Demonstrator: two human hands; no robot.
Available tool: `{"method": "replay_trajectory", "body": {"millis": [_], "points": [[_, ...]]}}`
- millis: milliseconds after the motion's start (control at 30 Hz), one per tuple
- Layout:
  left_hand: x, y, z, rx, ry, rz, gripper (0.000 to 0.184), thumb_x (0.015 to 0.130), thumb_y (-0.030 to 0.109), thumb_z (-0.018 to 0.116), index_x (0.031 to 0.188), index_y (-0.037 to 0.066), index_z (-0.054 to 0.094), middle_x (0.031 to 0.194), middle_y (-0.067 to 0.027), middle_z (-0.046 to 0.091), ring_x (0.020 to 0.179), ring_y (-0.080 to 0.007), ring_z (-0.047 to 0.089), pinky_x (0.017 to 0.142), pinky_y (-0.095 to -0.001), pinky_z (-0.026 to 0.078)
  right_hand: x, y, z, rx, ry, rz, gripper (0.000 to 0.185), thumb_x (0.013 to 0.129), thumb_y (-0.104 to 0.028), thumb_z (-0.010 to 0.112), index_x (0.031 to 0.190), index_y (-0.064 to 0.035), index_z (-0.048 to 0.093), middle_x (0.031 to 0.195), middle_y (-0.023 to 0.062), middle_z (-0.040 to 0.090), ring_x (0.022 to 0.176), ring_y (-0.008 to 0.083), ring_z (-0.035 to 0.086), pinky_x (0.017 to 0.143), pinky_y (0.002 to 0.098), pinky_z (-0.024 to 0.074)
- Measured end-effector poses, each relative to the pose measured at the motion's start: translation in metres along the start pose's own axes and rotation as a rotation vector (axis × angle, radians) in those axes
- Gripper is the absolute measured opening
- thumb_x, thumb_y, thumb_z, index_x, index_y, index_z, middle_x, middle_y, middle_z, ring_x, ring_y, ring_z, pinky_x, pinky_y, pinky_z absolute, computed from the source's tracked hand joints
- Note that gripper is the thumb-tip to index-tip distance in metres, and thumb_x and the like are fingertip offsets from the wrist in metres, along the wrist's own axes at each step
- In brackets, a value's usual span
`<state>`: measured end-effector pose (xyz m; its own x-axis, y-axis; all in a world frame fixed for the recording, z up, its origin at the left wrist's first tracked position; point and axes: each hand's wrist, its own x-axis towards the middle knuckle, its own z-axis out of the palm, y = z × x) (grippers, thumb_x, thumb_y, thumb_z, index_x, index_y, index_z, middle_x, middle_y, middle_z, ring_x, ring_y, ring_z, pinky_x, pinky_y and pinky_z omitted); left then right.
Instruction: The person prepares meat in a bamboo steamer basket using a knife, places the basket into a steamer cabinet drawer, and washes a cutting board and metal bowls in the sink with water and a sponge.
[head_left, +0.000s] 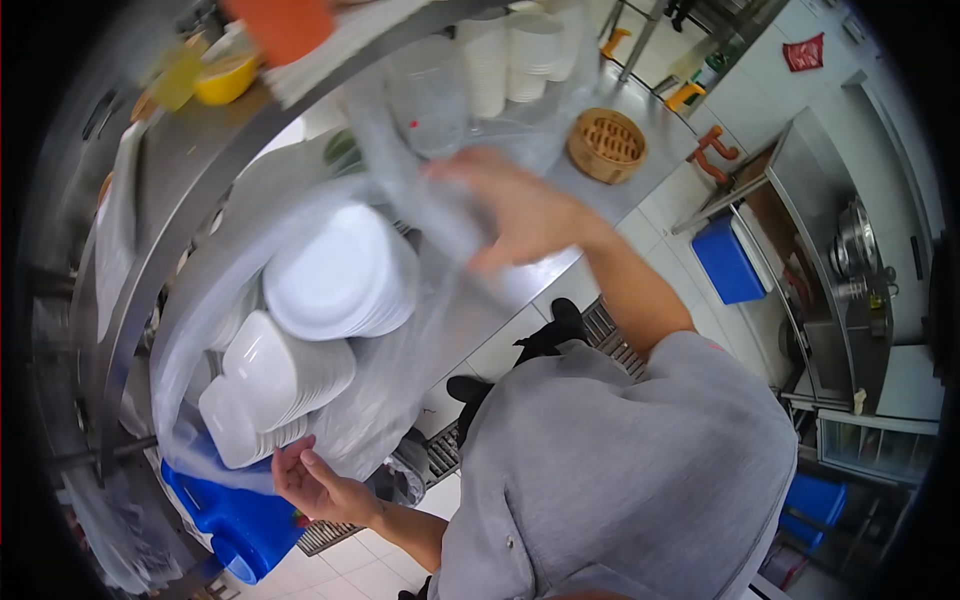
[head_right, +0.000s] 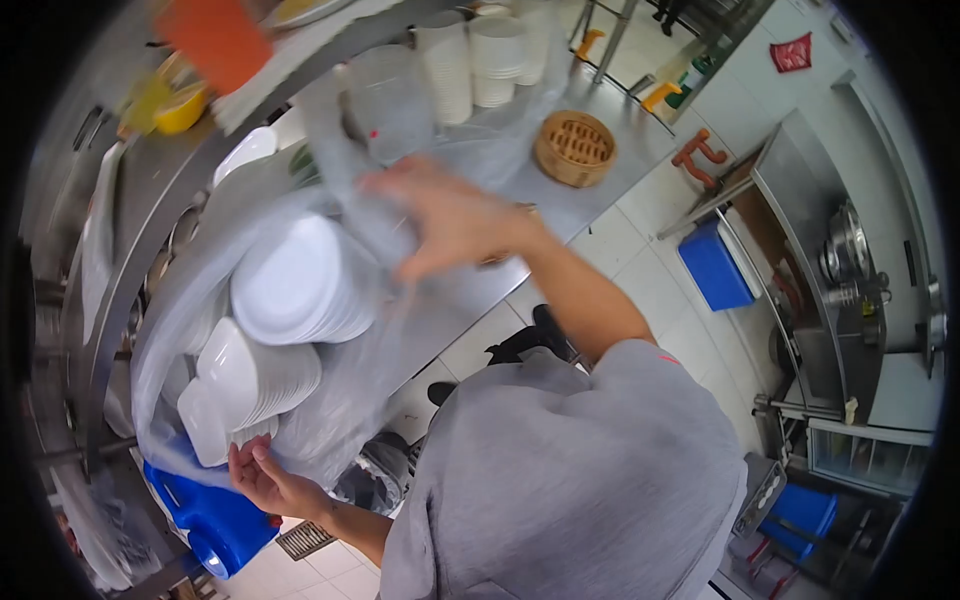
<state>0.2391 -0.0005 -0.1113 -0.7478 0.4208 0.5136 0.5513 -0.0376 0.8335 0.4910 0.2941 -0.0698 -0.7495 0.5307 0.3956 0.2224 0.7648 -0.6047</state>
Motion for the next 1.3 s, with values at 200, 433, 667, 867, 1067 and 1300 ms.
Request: {"method": "replay_trajectory", "body": {"millis": [200, 433, 667, 867, 1067, 1300], "points": [[-0.067, 0.042, 0.142, -0.041, -0.255, -0.102, 0.026, 0.089, -0.001, 0.059, 0.114, -0.005, 0.057, 0.088, -0.0104, 0.062, 0.079, -0.0169, 0.059, 0.076, -0.0281, 0.047, -0.129, 0.237, -0.125, -0.485, 0.086, 0.480, 0.083, 0.058, -0.033, 0.075, 0.133, -0.0064, 0.049, 0.127, 0.0237, 0.052, 0.119, 0.0389, 0.048, 0.104, 0.0423, 0.0378], [-0.150, 0.076, 0.327, 0.134, -0.697, 0.093, 0.026, 0.080, 0.000, 0.067, 0.106, 0.000, 0.063, 0.089, -0.0103, 0.063, 0.084, -0.0231, 0.059, 0.078, -0.0345, 0.047, -0.180, 0.330, -0.173, -0.185, 0.126, 0.245, 0.052, 0.067, -0.034, 0.075, 0.112, -0.0104, 0.066, 0.119, 0.0212, 0.058, 0.116, 0.0393, 0.052, 0.101, 0.0461, 0.0397], [-0.192, 0.071, 0.410, 0.668, -0.798, 0.889, 0.027, 0.076, 0.011, 0.059, 0.102, 0.008, 0.064, 0.099, -0.0099, 0.058, 0.091, -0.0285, 0.053, 0.079, -0.0418, 0.042, -0.218, 0.464, -0.316, -1.442, -0.228, 0.723, 0.016, 0.085, -0.017, 0.058, 0.087, -0.0131, 0.073, 0.093, 0.0060, 0.070, 0.093, 0.0241, 0.066, 0.088, 0.0520, 0.0458], [-0.200, 0.063, 0.421, 0.827, -0.861, 0.831, 0.024, 0.078, 0.014, 0.056, 0.100, 0.007, 0.062, 0.100, -0.0100, 0.057, 0.092, -0.0271, 0.052, 0.077, -0.0389, 0.042, -0.253, 0.496, -0.328, -1.408, -0.388, 0.667, 0.018, 0.085, -0.019, 0.056, 0.084, -0.0152, 0.073, 0.087, 0.0048, 0.071, 0.082, 0.0222, 0.070, 0.073, 0.0413, 0.0522], [-0.190, 0.063, 0.435, 0.915, -0.805, 0.859, 0.019, 0.079, 0.012, 0.056, 0.096, 0.009, 0.063, 0.103, -0.0096, 0.057, 0.094, -0.0260, 0.051, 0.078, -0.0389, 0.040, -0.298, 0.392, -0.381, -1.302, -0.205, 0.787, 0.019, 0.084, -0.019, 0.060, 0.099, -0.0089, 0.064, 0.092, 0.0125, 0.069, 0.084, 0.0325, 0.068, 0.069, 0.0438, 0.0532], [-0.150, 0.072, 0.433, 0.958, -0.934, 0.641, 0.018, 0.074, 0.009, 0.062, 0.092, 0.007, 0.063, 0.093, -0.0139, 0.059, 0.085, -0.0323, 0.057, 0.075, -0.0415, 0.045, -0.413, 0.250, -0.392, -0.887, 0.162, 0.948, 0.026, 0.084, -0.024, 0.065, 0.104, -0.0087, 0.057, 0.082, 0.0139, 0.066, 0.071, 0.0315, 0.065, 0.060, 0.0419, 0.0489]]}}
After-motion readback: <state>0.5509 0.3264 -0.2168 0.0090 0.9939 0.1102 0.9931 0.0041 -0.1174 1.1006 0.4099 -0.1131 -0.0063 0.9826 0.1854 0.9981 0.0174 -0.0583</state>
